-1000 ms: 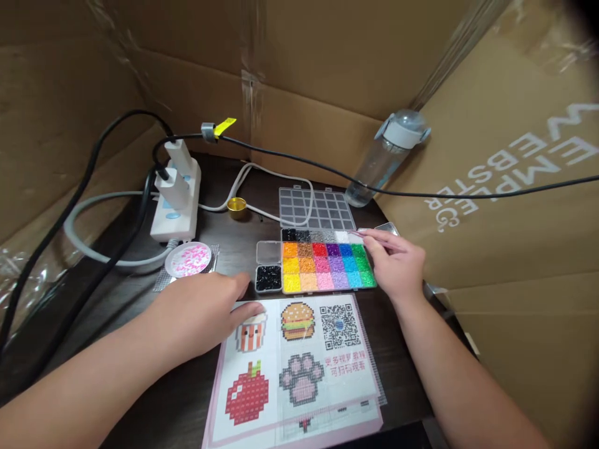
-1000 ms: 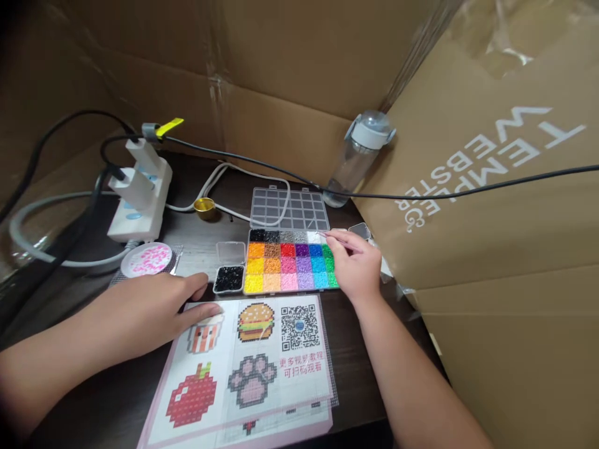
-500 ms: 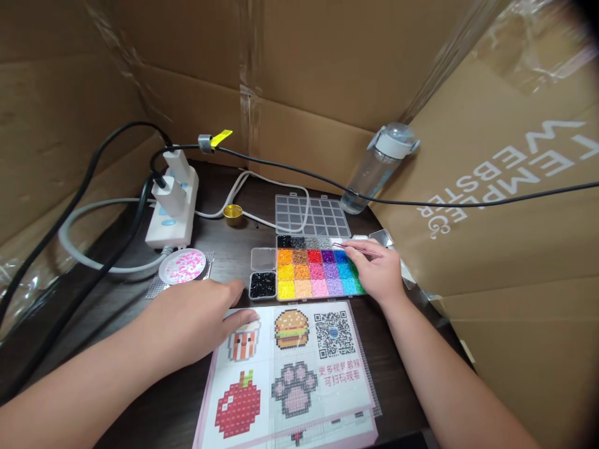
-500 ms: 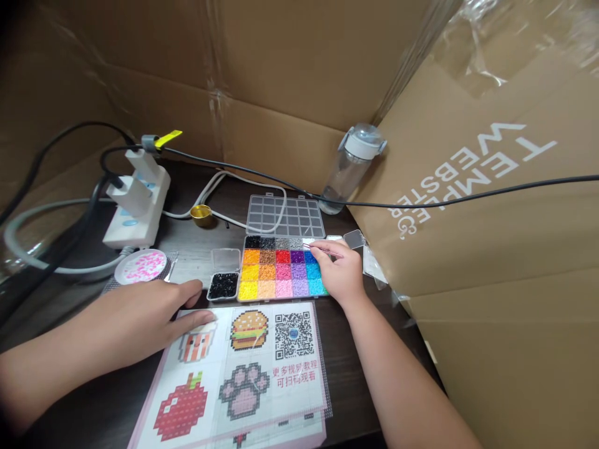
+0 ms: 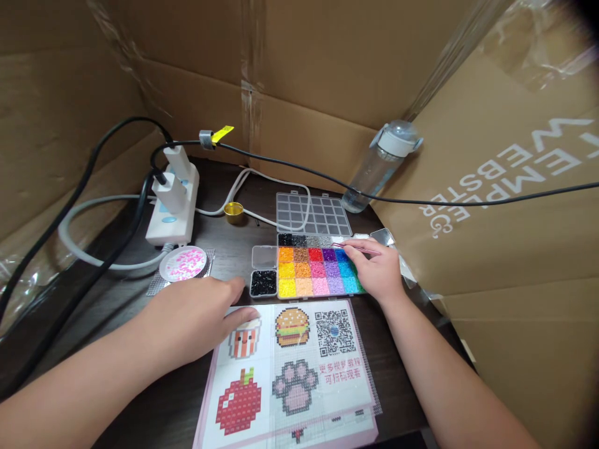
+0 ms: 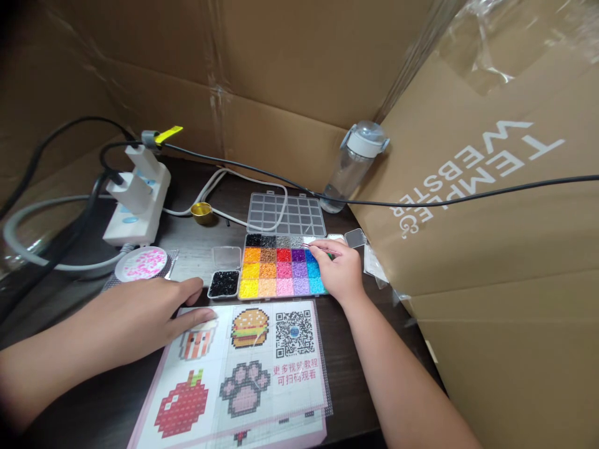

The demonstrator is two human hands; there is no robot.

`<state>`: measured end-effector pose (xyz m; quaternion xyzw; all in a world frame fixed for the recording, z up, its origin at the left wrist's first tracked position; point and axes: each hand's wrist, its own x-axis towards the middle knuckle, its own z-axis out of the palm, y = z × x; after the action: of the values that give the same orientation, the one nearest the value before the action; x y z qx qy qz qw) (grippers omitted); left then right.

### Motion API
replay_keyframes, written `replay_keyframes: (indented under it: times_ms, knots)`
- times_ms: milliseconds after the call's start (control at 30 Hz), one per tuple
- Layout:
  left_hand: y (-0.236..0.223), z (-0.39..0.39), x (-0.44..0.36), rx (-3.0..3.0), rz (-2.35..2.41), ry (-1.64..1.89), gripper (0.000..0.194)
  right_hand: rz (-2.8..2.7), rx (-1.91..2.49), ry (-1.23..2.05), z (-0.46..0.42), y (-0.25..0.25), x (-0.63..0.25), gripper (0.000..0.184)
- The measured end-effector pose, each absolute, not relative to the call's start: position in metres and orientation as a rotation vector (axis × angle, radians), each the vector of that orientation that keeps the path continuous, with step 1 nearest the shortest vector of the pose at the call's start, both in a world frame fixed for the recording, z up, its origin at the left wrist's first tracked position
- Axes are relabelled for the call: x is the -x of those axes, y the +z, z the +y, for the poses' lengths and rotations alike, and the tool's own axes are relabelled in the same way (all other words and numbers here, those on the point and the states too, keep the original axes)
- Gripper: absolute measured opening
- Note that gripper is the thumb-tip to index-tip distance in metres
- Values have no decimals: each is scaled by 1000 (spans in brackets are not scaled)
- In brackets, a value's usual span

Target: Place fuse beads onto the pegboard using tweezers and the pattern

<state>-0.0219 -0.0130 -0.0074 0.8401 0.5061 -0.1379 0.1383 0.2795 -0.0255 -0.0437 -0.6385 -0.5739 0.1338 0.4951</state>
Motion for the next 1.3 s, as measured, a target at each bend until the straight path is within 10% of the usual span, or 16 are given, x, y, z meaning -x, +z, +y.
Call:
replay_keyframes:
  times_ms: [1300]
  knots:
    - [-2, -18, 20, -2495, 1408, -394, 50, -1221, 1484, 187, -54, -26, -275, 11]
